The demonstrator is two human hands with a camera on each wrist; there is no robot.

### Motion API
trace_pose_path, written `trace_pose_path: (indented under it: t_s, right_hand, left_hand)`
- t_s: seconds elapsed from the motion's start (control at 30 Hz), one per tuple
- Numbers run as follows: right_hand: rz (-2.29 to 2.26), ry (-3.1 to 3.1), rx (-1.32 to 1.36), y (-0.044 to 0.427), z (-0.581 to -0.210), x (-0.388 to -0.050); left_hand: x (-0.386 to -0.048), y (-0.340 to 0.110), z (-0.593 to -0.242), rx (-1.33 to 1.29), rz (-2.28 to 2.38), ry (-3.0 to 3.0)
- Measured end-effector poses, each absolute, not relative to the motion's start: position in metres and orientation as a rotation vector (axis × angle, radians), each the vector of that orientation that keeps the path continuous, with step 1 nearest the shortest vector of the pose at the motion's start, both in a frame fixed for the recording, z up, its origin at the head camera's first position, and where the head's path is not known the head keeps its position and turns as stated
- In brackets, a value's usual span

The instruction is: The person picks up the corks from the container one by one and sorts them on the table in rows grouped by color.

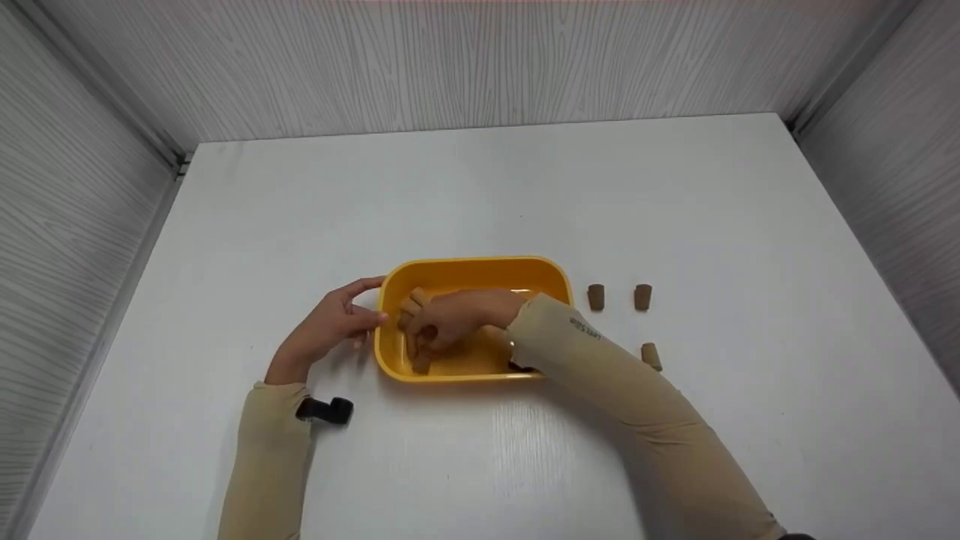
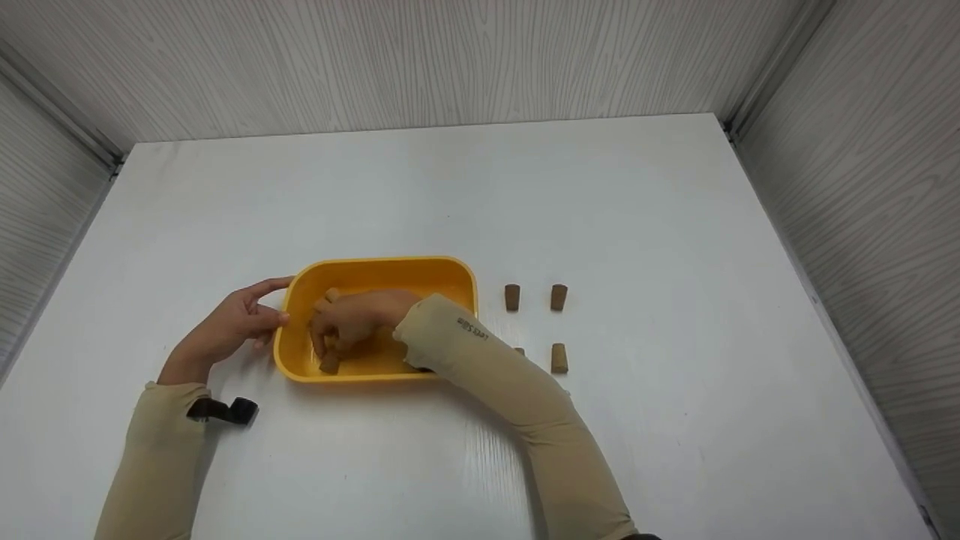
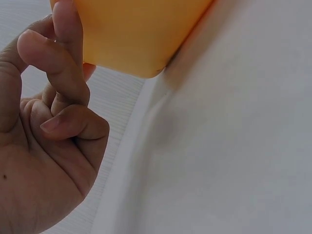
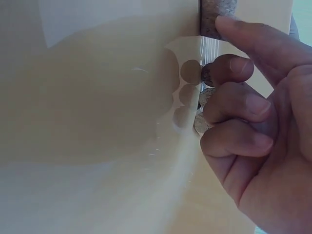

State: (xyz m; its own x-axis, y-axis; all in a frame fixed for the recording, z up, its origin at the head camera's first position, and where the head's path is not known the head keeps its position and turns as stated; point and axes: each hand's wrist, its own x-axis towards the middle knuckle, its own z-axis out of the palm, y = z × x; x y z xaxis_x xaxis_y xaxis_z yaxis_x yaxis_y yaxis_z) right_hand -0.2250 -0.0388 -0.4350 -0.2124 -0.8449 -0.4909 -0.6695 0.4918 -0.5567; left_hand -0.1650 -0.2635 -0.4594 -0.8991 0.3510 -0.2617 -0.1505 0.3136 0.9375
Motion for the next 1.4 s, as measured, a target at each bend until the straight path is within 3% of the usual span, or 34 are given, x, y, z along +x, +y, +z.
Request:
trace_pose_path:
  t_s: [1.07,1.4]
  right_hand:
    - [-0.256,2.025,-1.296,-0.042,-0.439,-0.221]
    - [-0.304,2.012,-1.290,-0.039,-0.422,-0.219]
  left_hand:
    - [-0.165,-0.264,-0.459,0.176,1.572,2.215]
    - [-0.165,-0.264,-0.458,0.172,1.579,2.196]
